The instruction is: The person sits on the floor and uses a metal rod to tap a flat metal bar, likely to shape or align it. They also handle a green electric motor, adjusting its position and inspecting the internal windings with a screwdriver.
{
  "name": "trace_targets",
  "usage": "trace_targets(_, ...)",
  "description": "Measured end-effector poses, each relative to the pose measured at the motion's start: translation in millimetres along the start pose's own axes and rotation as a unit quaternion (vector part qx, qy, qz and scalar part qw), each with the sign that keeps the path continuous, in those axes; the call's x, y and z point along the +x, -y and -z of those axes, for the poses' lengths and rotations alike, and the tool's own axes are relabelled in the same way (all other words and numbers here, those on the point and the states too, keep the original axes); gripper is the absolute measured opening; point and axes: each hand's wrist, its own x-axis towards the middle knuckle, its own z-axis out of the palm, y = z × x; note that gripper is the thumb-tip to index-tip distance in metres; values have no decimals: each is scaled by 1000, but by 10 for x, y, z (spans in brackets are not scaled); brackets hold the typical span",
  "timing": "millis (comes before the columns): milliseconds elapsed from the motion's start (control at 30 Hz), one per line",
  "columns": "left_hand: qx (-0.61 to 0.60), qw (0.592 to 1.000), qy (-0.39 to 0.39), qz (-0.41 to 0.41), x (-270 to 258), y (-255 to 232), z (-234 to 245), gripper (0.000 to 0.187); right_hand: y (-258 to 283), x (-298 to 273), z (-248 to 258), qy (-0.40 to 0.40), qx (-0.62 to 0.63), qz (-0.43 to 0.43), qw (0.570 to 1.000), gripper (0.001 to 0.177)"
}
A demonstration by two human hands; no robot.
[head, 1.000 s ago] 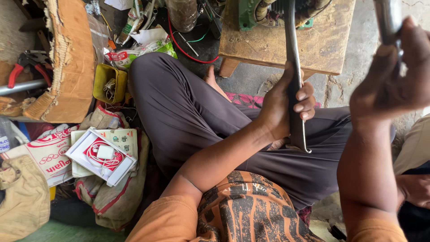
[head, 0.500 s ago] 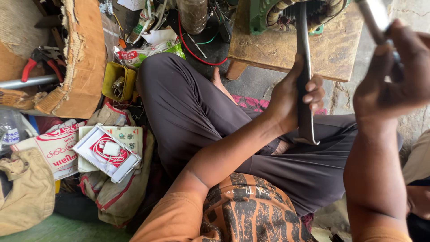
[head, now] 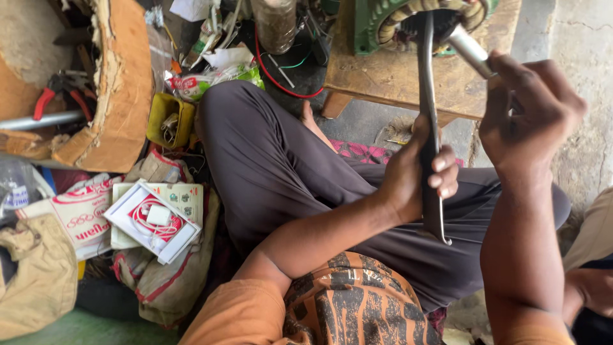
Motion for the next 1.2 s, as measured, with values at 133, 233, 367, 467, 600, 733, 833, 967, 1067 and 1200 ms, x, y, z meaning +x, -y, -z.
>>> trace_targets(133,-1,1000,-5,4,-111,92,-54,40,-53,-170,102,-82,26,-7,996,21)
trace_targets(233,8,1000,0,8,-219,90,-114,45,-67,-315,146,-133,77,-91,984,21)
trace_targets(367,35,998,-41,22,-346,97,-169,42,-112,-581,127,-176,163,-149,959,27)
trace_targets(467,55,996,-59,23,-298,71,-179,46,-101,-796,135,-192,149,-172,955,26)
trace_targets(600,103,990,-91,9,-51,-18,-176,56,-71,-1020,198,-199,158,-208,944,25)
trace_targets(733,128,984,-127,-11,244,-135,-218,42,-32,-1140,256,-209,180,-231,933,35)
trace_targets(833,154,984,-78,-34,424,-258,-258,36,-51,-1090,286,-216,180,-173,944,30)
trace_targets(967,151,983,-98,-34,336,-328,-340,34,84,-1027,389,-211,161,-149,953,20)
trace_targets(1067,121,989,-80,3,-48,-225,-370,37,222,-1134,460,-170,59,-183,966,17)
trace_targets(1200,111,984,-123,65,-535,-143,-378,37,216,-1351,435,-75,52,-144,985,10)
